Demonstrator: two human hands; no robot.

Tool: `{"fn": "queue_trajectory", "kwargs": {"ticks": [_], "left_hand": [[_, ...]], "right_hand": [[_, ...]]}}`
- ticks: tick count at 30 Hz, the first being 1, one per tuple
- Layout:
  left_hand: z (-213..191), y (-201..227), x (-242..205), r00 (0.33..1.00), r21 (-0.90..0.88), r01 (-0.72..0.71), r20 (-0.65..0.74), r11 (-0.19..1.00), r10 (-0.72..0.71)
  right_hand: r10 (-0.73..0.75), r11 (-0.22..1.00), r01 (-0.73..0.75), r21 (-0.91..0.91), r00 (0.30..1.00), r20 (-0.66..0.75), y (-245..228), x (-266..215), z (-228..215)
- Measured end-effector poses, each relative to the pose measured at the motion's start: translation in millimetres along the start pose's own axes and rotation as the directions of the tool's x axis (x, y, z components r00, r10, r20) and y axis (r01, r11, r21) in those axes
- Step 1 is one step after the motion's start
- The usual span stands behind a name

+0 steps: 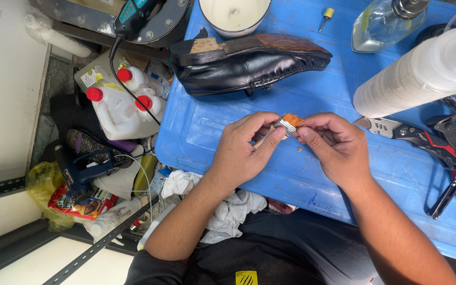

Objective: The person applies a liquid adhesive to the sole of a black leather shoe using a squeeze bottle and a brush. They spread the glue evenly across the sole surface, then clean the brush with a cloth and use pliers to remove dried glue from the bristles.

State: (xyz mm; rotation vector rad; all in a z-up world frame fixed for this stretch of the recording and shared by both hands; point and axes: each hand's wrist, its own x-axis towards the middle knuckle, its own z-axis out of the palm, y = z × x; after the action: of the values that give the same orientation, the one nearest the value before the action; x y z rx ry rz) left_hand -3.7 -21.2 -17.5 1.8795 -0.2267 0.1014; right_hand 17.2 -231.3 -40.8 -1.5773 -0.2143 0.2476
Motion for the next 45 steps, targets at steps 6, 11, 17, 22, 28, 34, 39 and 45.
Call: {"fn": "queue_trajectory", "kwargs": {"ticks": [6,11,17,22,28,34,39,45], "left_hand": [[3.8,-4.3,1.6,0.989,-0.065,0.117,0.094,0.991,-0.111],[5.5,-3.8,5.5,0.996,-0.094,-0.024,0.087,0.995,0.033],[8.8,-4.4,9.4,0.994,-0.073,-0.024,0.107,0.997,0.032],[-0.5,-7.5,5.7,0.959,-0.047,0.085,0.276,0.995,-0.069],[0.0,-8.1,10.5,0.986,-0.083,0.107,0.138,0.991,-0.095],[1.5,-5.2,3.7,0.995,0.013,-0.033,0.098,0.999,0.031],[4.4,-6.3,4.0,0.994,-0.028,0.018,0.112,0.999,-0.015],[5.9,-11.3,8.4,0.972,-0.213,0.208,0.155,0.955,-0.177]], "right_hand": [[0.014,1.000,-0.014,-0.001,0.999,0.046,13.3,-2.6,-4.1],[-0.028,0.997,0.022,0.074,0.997,0.076,12.6,-3.4,-2.8],[-0.007,0.982,-0.001,0.190,0.999,0.039,18.3,-2.1,1.2],[0.009,0.914,0.032,0.403,0.995,-0.100,13.7,11.2,-18.4],[-0.104,0.994,0.105,0.025,0.994,-0.028,7.9,5.1,2.5],[-0.077,0.997,0.077,0.030,0.997,0.027,6.8,5.8,-0.7],[-0.034,0.995,0.030,0.099,0.999,0.040,19.9,2.7,-4.7],[0.035,0.881,-0.072,0.468,0.996,0.087,23.4,6.8,-4.0]]}}
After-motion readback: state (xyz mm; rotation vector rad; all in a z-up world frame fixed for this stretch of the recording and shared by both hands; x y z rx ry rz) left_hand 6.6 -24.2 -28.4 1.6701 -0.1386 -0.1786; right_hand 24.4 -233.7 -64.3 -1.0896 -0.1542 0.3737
